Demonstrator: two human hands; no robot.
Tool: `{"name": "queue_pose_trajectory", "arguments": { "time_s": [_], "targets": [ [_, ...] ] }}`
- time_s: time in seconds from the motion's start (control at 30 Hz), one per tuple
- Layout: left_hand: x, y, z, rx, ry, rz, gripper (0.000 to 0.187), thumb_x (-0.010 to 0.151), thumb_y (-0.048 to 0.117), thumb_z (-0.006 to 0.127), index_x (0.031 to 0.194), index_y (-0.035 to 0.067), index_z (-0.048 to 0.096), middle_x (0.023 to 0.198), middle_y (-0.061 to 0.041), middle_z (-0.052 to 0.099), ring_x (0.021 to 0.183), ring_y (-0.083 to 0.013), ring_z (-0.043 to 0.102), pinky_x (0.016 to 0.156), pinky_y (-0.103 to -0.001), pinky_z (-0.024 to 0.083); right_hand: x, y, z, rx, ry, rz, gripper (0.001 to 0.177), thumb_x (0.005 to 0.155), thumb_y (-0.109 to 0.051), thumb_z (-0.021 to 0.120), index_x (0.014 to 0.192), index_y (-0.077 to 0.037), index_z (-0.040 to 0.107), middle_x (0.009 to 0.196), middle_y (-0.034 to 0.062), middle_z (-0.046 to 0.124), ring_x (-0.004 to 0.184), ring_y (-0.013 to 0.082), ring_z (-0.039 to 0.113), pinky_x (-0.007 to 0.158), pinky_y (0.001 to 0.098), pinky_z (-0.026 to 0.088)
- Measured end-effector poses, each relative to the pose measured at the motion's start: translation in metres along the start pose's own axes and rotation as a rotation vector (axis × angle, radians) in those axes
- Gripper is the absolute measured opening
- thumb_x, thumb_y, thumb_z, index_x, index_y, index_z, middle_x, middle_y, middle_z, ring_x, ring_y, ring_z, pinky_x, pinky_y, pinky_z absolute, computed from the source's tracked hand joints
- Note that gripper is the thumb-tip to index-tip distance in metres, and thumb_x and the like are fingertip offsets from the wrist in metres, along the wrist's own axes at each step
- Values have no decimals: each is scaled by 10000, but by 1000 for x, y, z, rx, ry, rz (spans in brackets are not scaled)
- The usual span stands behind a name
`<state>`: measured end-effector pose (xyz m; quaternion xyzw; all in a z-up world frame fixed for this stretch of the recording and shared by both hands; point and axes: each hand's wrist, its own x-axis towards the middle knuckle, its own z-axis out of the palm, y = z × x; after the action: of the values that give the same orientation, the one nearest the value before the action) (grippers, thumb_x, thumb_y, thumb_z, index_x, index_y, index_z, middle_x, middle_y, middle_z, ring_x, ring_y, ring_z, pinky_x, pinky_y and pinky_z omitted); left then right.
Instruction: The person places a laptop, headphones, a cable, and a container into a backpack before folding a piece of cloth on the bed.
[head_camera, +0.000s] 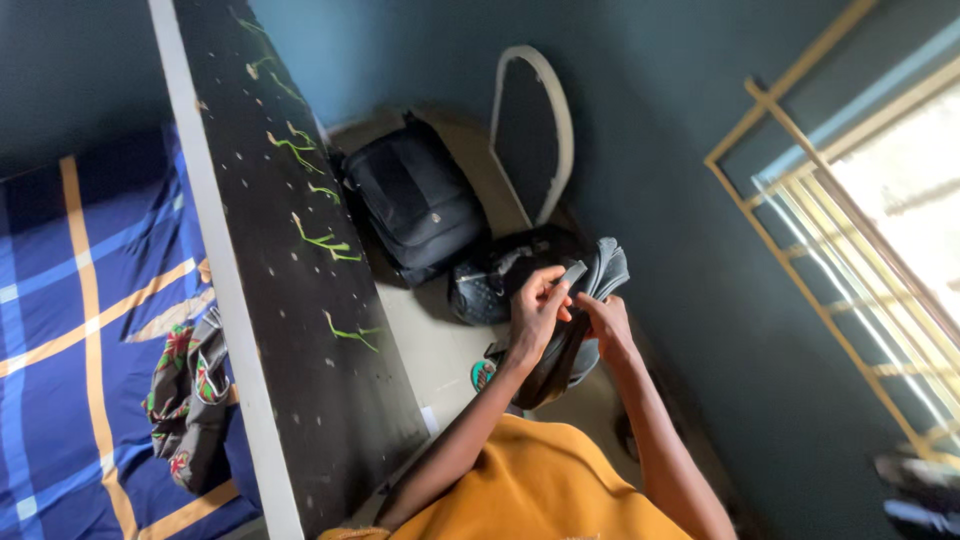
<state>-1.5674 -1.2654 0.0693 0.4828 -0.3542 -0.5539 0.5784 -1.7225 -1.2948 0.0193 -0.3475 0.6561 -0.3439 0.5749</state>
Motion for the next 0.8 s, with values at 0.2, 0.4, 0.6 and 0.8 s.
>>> {"name": "queue_pose_trajectory", "arguments": {
  "time_s": [0.2,0.4,0.6,0.8],
  "targets": [
    [51,20,-53,-66,136,18,302,985,177,674,1260,57,637,943,-39,684,737,-93,645,704,-240,554,45,-39,58,5,-96,-11,250,816,-220,725,912,9,700,748,100,699,537,211,646,458,377,549],
    [88,30,-97,38,394,140,323,998,182,707,1268,5,678,1125,-95,688,1011,-169,636,895,-292,522,90,-75,104,8,-120,38,272,806,-207,737,900,44,687,749,105,704,545,228,684,486,395,603],
    [112,59,-119,94,612,89,449,961,247,693,1347,43,588,1363,-137,603,1255,-284,605,1018,-368,509,142,-93,150,20,-183,126,281,828,-219,740,922,42,694,727,121,687,514,259,666,469,425,603],
    [165,58,-146,6,684,139,451,955,257,705,1318,1,630,1343,-170,673,1268,-269,640,1080,-389,501,215,-81,203,109,-247,256,281,854,-255,731,951,4,678,783,155,694,473,301,647,446,469,589]
  ]
}}
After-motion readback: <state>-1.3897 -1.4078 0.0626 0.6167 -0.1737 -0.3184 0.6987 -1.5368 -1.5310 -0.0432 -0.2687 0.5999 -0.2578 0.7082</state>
